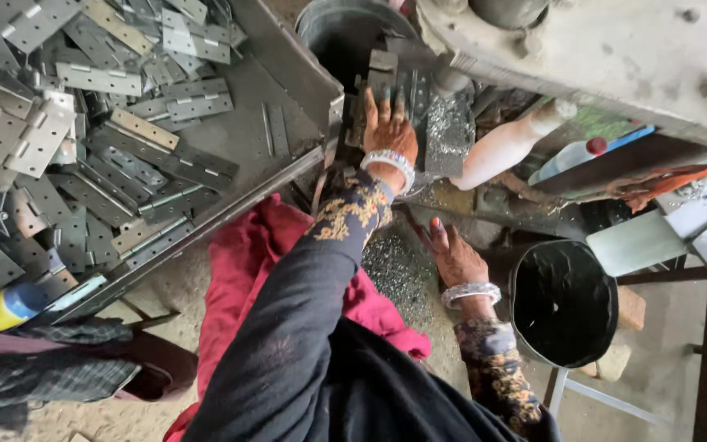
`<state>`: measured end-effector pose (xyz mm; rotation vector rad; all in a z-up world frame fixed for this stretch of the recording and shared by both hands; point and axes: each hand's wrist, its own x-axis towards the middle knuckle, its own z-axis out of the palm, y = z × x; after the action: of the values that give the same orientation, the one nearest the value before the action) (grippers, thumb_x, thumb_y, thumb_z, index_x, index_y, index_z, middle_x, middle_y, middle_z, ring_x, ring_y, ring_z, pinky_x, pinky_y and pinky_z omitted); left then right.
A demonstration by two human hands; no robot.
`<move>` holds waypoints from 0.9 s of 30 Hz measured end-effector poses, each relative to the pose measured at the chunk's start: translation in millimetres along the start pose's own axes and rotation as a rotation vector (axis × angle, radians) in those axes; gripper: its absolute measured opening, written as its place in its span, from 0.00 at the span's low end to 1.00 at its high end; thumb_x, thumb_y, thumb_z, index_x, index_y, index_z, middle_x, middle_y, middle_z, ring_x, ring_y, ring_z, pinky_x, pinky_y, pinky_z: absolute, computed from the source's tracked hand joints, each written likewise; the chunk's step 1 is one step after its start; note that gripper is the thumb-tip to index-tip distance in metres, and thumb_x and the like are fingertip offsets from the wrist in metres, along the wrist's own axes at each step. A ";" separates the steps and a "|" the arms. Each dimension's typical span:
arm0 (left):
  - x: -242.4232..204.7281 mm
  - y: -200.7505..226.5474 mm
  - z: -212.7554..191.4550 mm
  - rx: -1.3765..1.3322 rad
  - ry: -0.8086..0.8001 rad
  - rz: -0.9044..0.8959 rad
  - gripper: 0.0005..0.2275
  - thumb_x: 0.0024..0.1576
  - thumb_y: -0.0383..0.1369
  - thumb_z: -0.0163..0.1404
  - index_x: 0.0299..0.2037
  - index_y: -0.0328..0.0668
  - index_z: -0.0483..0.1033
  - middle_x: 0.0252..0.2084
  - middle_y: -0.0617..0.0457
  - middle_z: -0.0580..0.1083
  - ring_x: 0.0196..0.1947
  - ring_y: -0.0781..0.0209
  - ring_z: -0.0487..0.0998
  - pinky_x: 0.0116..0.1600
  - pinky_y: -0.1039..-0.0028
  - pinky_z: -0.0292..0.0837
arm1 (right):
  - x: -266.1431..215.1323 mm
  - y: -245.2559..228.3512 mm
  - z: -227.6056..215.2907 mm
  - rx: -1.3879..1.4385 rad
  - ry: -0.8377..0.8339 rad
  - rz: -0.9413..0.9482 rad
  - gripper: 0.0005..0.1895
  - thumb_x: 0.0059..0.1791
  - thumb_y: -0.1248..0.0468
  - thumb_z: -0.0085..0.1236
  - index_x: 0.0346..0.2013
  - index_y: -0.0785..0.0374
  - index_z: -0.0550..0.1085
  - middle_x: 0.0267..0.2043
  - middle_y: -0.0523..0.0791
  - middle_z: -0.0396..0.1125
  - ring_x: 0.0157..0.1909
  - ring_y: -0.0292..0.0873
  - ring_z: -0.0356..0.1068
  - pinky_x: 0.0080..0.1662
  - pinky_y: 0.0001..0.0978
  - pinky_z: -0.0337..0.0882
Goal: The person repeatedly picks metal hinge pieces from a bin, places them into a press machine, and operates the press with a lever. The person then removes the processed pieces and returns them to the bin. This cycle continues throughout the video.
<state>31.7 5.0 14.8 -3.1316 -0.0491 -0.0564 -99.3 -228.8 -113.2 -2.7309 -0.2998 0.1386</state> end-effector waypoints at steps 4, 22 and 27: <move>23.5 6.1 -1.4 -0.016 0.057 -0.016 0.21 0.65 0.34 0.31 0.67 0.43 0.67 0.76 0.52 0.53 0.77 0.50 0.47 0.72 0.38 0.14 | -3.6 -0.4 17.6 0.149 -0.069 0.115 0.33 0.58 0.38 0.34 0.49 0.64 0.72 0.41 0.61 0.72 0.47 0.68 0.70 0.47 0.58 0.69; -38.0 42.0 -17.5 -0.451 0.506 0.076 0.14 0.57 0.30 0.46 0.52 0.39 0.77 0.51 0.43 0.76 0.47 0.50 0.79 0.52 0.59 0.76 | -6.0 -71.7 -80.7 0.255 -0.245 0.433 0.34 0.55 0.35 0.29 0.66 0.51 0.64 0.40 0.58 0.74 0.41 0.61 0.77 0.44 0.50 0.74; -51.6 30.4 -14.9 -0.304 0.584 -0.056 0.09 0.53 0.34 0.49 0.29 0.45 0.82 0.58 0.41 0.73 0.57 0.42 0.70 0.56 0.54 0.68 | -2.8 -53.6 -63.7 0.084 -0.100 0.168 0.30 0.56 0.42 0.30 0.69 0.49 0.61 0.45 0.55 0.73 0.35 0.60 0.78 0.38 0.48 0.75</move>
<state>-19.5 -27.1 27.5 -3.2538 -0.1318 -1.0590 -103.4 -204.5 -33.6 -2.6676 -0.0887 0.3268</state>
